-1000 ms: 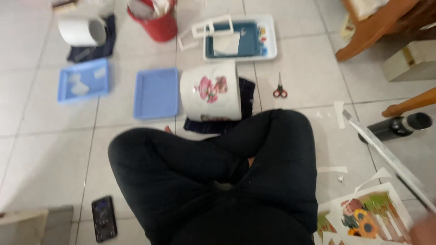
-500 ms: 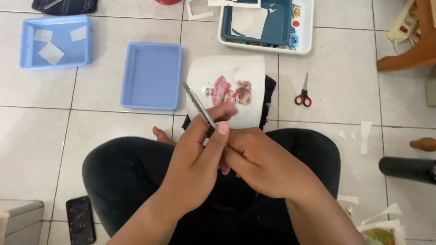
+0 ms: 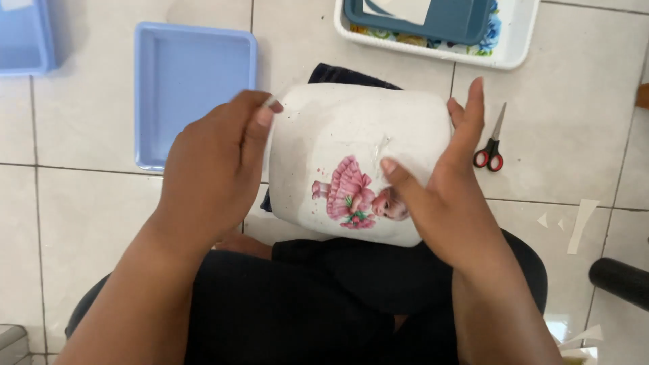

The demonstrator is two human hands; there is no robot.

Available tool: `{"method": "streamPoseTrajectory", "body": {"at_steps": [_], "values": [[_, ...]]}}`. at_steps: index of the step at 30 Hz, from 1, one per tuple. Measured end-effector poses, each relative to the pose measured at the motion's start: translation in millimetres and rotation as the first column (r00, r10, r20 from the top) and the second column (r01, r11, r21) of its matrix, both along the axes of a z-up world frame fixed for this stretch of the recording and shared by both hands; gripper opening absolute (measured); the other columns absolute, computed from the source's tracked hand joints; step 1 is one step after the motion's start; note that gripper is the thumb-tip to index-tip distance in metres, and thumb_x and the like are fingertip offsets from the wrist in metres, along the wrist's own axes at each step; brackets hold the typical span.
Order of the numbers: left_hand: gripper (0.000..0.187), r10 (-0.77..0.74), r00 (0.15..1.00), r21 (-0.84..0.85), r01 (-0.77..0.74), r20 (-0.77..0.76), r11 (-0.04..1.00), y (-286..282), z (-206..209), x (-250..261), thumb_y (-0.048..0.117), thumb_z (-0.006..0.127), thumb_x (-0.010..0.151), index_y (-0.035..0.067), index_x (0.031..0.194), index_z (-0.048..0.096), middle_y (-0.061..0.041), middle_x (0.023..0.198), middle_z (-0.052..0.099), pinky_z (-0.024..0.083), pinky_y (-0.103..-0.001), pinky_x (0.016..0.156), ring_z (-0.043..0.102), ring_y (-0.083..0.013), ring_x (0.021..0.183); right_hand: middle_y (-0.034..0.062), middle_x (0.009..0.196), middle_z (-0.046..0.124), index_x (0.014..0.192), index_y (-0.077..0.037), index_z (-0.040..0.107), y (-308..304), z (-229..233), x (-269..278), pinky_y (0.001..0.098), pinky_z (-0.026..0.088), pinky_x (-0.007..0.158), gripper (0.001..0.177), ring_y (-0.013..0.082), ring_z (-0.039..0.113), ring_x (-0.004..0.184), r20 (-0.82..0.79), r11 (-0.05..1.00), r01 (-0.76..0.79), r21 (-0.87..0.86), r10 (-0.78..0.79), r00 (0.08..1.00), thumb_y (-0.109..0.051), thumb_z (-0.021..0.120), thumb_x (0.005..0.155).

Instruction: Using a craft knife to precisely cut the outline of a decorative image decal applied to a white cylindrical container.

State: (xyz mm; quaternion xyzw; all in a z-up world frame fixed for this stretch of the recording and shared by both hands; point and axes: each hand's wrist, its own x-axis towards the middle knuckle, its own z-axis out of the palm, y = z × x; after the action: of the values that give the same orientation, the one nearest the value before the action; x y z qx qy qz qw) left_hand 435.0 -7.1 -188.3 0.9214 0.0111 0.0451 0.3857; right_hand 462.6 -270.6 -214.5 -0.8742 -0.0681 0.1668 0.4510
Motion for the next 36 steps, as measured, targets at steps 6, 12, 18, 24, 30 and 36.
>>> {"method": "streamPoseTrajectory", "body": {"at_steps": [6,12,18,24,30,36], "values": [[0.014,-0.174,0.984,0.134,0.168,0.033,0.977,-2,-7,20,0.01,0.069,0.106,-0.002,0.114,0.069,-0.01,0.096,0.071,0.048,-0.037,0.061,0.063,-0.0241,0.067,0.0454,0.173,-0.009,0.164,-0.004,-0.014,14,-8,20,0.0608,0.042,0.119,0.11,0.0634,0.003,0.167,0.058,1.0,-0.002,0.016,0.001,0.998,0.0,0.07,0.093],[0.018,0.059,0.919,0.108,-0.018,-0.39,0.994,-1,-30,23,0.02,0.051,0.114,0.004,0.107,0.052,-0.014,0.075,0.068,0.05,-0.049,0.058,0.068,-0.0327,0.057,0.044,0.176,0.013,0.165,-0.012,-0.01,-11,-52,37,0.0674,0.043,0.122,0.088,0.0595,0.031,0.163,-0.118,0.857,0.21,0.47,-0.175,0.978,-0.005,0.049,0.1],[0.02,0.092,0.89,0.11,-0.047,-0.446,0.993,1,-27,14,0.023,0.045,0.116,0.005,0.107,0.048,-0.016,0.08,0.07,0.052,-0.052,0.062,0.071,-0.0353,0.064,0.0336,0.141,0.068,0.146,0.003,0.058,4,-61,54,0.0493,0.058,0.09,0.077,0.0423,0.071,0.111,-0.805,0.338,0.833,0.438,-0.266,0.531,-0.038,0.061,0.081],[0.014,0.156,0.958,0.228,-0.101,-0.239,0.968,0,-20,3,0.015,0.048,0.117,0.002,0.111,0.048,-0.016,0.073,0.066,0.049,-0.05,0.053,0.067,-0.0352,0.055,0.0408,0.145,0.055,0.154,0.011,0.044,-6,-82,10,0.0629,0.044,0.108,0.081,0.0504,0.057,0.121,-0.752,0.008,0.754,0.657,0.067,0.655,-0.014,0.054,0.078],[0.008,0.166,0.984,0.214,-0.148,-0.071,0.966,7,-15,-10,0.007,0.052,0.114,-0.001,0.117,0.051,-0.013,0.068,0.064,0.045,-0.045,0.045,0.061,-0.0319,0.046,0.0391,0.159,0.04,0.17,0.003,0.017,29,-90,-41,0.0716,0.044,0.111,0.095,0.0581,0.046,0.139,-0.584,-0.211,0.604,0.769,0.155,0.797,-0.014,0.053,0.083],[0.016,0.143,0.988,0.129,-0.135,-0.055,0.982,12,-6,-4,0.007,0.052,0.11,-0.003,0.123,0.052,-0.019,0.068,0.066,0.044,-0.05,0.046,0.064,-0.0384,0.049,0.0382,0.164,0.033,0.172,-0.001,0.009,48,-98,-47,0.0703,0.042,0.115,0.097,0.0584,0.038,0.146,-0.538,-0.235,0.524,0.818,0.005,0.843,-0.019,0.055,0.088]]}}
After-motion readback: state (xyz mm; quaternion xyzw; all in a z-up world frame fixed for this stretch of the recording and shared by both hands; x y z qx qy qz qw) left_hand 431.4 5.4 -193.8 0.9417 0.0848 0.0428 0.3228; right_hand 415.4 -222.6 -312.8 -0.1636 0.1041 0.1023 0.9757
